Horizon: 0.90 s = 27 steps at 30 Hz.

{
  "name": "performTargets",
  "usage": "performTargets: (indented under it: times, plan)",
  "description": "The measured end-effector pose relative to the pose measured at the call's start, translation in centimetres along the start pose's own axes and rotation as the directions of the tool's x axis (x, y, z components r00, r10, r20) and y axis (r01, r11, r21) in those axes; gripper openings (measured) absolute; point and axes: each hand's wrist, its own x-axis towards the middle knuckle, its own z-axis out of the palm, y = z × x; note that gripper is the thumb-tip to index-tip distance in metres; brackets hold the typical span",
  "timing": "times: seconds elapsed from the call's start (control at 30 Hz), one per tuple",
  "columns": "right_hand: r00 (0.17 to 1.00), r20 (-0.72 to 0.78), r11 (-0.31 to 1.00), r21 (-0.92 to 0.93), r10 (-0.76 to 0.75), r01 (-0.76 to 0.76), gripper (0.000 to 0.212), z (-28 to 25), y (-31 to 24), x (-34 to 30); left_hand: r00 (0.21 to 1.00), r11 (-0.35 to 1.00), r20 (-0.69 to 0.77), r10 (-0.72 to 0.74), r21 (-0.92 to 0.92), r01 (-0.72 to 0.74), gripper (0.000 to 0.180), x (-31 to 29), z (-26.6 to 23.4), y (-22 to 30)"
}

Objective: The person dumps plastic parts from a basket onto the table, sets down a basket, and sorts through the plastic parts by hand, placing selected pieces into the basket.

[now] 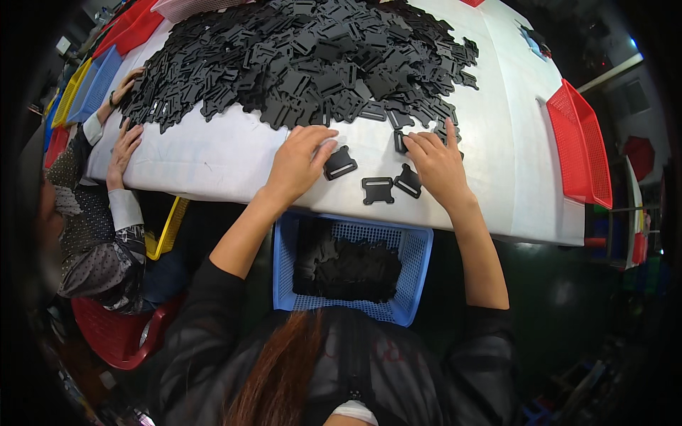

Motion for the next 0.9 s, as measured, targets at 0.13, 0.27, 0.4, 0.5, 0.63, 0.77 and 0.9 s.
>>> performTargets:
  times: [0.13,0.27,0.4,0.5,0.63,0.77,0.9]
  plan:
    - [0.978,0.003,0.952,0.229,0.208,-0.203,0.021,-0.8,-1.5,2.0,0.988,0.992,-0.152,-0.024,-0.127,0.004,0.020,0.0,-0.1,-0.4]
    - [0.928,0.033,0.848,0.396,0.371,-0.353,0.020,-0.9,-2.1,2.4,0.994,0.992,-0.099,0.049,-0.115,-0.060,0.020,-0.3,0.6,0.0]
    - [0.903,-0.138,0.890,0.282,0.407,-0.358,0.027,-1.5,-3.8,-0.8,0.985,0.981,-0.042,0.168,-0.096,-0.171,0.026,-0.5,0.5,0.2]
    - [0.896,-0.059,0.856,0.330,0.440,-0.398,0.039,-0.5,-7.1,-3.9,0.951,0.955,0.098,0.293,0.014,-0.296,0.035,-0.4,2.8,1.2]
    - [0.899,0.046,0.833,0.359,0.436,-0.422,0.043,-1.6,-10.1,-6.0,0.876,0.940,0.366,0.315,0.010,-0.342,0.044,-1.2,3.6,2.4]
    - [0.931,0.049,0.795,0.506,0.363,-0.336,0.034,-4.0,-10.3,-7.4,0.874,0.941,0.395,0.283,-0.291,-0.173,0.025,-2.7,2.2,3.3]
    - [0.814,-0.157,0.779,0.437,0.559,-0.450,0.031,-3.8,-3.6,-6.1,0.906,0.914,0.171,0.387,-0.199,-0.353,0.020,1.4,5.0,6.1]
